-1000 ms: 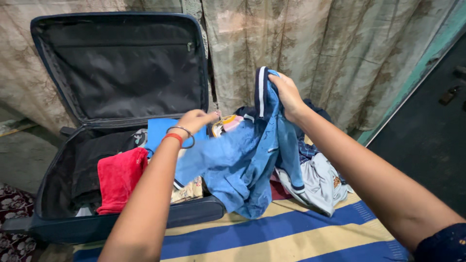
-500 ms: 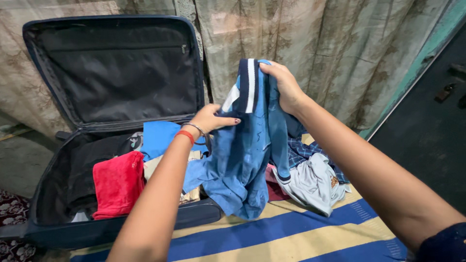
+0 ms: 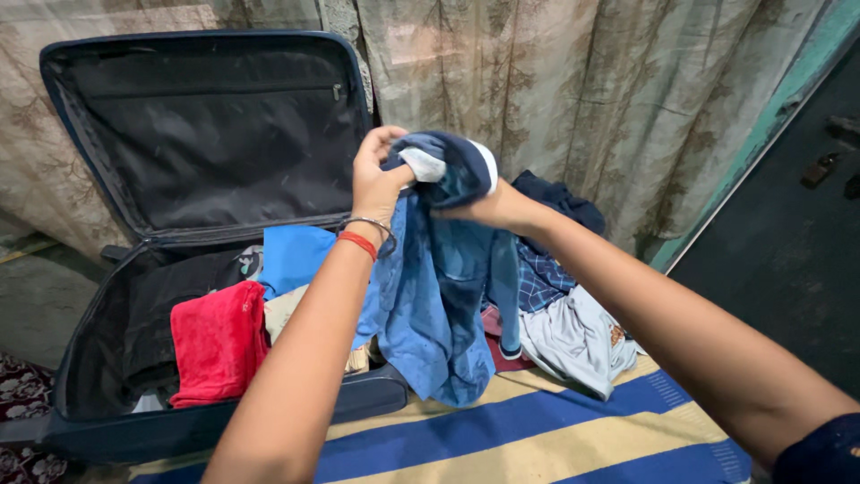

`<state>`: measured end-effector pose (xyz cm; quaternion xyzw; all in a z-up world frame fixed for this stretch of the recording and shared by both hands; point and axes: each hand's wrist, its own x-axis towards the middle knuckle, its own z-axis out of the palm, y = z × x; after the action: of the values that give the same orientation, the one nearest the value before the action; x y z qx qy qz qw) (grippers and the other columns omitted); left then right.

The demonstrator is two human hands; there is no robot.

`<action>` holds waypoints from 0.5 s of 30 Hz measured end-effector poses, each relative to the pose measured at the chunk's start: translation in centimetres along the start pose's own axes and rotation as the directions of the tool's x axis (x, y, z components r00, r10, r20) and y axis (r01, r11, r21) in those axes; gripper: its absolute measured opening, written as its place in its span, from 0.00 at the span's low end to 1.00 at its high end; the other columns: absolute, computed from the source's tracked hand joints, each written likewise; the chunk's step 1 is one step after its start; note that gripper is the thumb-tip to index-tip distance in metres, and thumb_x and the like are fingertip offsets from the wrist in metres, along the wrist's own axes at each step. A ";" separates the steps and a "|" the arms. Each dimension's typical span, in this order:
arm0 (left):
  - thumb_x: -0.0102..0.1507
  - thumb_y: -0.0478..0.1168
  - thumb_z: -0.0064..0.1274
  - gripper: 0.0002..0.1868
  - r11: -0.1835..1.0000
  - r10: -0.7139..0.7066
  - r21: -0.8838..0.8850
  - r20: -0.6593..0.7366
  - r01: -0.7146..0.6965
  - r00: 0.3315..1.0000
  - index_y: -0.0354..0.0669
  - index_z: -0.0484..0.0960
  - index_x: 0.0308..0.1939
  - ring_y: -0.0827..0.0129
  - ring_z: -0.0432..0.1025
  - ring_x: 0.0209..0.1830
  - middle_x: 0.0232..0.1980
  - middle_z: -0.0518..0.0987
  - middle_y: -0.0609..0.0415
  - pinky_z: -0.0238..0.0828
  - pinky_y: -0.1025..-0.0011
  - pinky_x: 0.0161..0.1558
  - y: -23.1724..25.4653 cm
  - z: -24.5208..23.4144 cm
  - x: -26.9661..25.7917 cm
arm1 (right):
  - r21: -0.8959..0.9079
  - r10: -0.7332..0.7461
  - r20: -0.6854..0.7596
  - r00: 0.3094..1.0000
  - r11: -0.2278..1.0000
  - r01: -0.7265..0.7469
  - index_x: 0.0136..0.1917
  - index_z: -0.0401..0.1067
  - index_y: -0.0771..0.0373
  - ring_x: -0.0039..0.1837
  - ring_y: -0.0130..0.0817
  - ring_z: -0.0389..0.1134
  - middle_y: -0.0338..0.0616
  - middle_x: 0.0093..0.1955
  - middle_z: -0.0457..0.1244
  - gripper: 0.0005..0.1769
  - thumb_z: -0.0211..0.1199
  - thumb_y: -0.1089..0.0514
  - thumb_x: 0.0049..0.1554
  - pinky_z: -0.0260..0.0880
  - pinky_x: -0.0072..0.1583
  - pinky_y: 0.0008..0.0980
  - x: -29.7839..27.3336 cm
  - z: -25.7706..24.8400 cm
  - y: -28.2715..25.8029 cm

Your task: The person packs various items of clothing into a suitcase by hand, including folding and smoothing a blue shirt, beige patterned shorts, a checkered shirt, and a yellow striped garment.

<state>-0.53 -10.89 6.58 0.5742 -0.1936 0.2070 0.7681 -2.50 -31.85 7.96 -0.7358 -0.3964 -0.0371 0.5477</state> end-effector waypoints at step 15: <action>0.61 0.42 0.61 0.11 0.908 -0.420 0.036 0.098 0.418 0.902 0.37 0.87 0.42 0.78 0.75 0.37 0.39 0.83 0.61 0.70 0.78 0.44 0.6 -4.2 -1.0 | 0.214 0.267 -0.268 0.926 0.953 -0.213 0.58 0.77 0.60 0.58 0.24 0.69 0.34 0.55 0.70 0.19 0.72 0.54 0.53 0.68 0.61 0.26 0.9 -5.5 -4.2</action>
<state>-1.39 -6.79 5.43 0.6175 -0.1037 0.0087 0.7796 -2.43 -35.62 13.88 -0.7123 -0.2187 -0.0422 0.6656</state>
